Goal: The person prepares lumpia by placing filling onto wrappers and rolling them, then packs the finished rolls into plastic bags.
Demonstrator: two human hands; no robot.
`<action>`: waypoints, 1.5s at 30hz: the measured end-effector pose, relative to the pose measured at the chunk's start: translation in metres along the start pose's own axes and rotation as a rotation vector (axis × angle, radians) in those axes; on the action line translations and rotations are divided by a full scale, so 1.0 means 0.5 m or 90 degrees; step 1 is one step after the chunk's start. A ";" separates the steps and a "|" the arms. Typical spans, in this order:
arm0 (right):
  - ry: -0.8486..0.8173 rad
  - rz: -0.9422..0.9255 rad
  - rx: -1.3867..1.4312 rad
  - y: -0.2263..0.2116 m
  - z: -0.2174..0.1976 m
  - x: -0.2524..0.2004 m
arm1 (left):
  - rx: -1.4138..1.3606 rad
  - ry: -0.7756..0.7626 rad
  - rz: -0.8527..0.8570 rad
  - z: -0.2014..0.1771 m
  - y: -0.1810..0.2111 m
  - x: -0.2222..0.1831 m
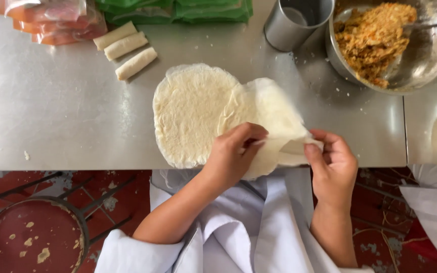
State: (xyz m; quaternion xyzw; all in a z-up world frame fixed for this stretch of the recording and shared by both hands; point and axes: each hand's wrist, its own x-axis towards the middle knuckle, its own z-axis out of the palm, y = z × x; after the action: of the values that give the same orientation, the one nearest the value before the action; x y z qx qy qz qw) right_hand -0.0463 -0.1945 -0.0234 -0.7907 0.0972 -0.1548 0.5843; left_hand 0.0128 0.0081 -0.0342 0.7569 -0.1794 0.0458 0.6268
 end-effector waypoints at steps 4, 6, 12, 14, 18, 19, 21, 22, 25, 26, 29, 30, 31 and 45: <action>-0.030 0.002 -0.091 0.021 0.013 -0.040 | 0.122 -0.142 -0.070 -0.001 0.044 -0.006; -0.072 0.011 -0.058 0.017 0.025 -0.036 | 0.181 -0.168 -0.043 0.004 0.041 0.012; -0.083 -0.051 -0.037 0.027 0.019 -0.029 | 0.190 -0.164 0.041 0.008 0.036 0.004; -0.042 -0.014 -0.082 0.003 0.008 -0.028 | 0.157 -0.168 0.003 0.000 0.027 -0.008; 0.006 0.002 -0.130 -0.007 0.000 -0.021 | 0.214 -0.171 -0.025 -0.038 0.009 0.005; 0.000 0.008 -0.131 -0.036 0.022 -0.026 | 0.213 -0.170 -0.033 -0.031 0.031 0.010; -0.040 -0.008 -0.071 -0.091 0.067 -0.031 | 0.118 -0.152 -0.017 -0.014 0.071 0.030; -0.038 -0.008 -0.071 -0.065 0.037 -0.031 | 0.118 -0.153 -0.016 -0.023 0.064 0.028; -0.048 -0.009 -0.079 -0.026 -0.020 -0.008 | 0.165 -0.102 0.003 -0.026 0.047 0.043; -0.061 -0.045 -0.135 -0.032 -0.016 -0.005 | 0.144 -0.119 0.030 -0.014 0.042 0.037; -0.071 -0.058 -0.195 -0.025 -0.010 -0.011 | 0.102 -0.156 0.033 0.006 0.049 0.011; -0.069 -0.041 -0.198 -0.020 -0.009 -0.013 | 0.081 -0.173 0.013 0.009 0.057 0.005; -0.069 -0.045 -0.196 -0.022 -0.024 -0.008 | 0.083 -0.171 0.015 -0.001 0.040 0.005; 0.091 -0.055 -0.191 -0.042 -0.026 0.039 | 0.185 0.091 -0.197 -0.088 0.055 0.073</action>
State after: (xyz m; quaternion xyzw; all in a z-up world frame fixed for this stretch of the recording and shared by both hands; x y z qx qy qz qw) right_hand -0.0332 -0.2063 0.0027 -0.8595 0.1266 -0.2192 0.4441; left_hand 0.0445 0.0384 0.0116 0.8525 -0.0080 0.0282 0.5219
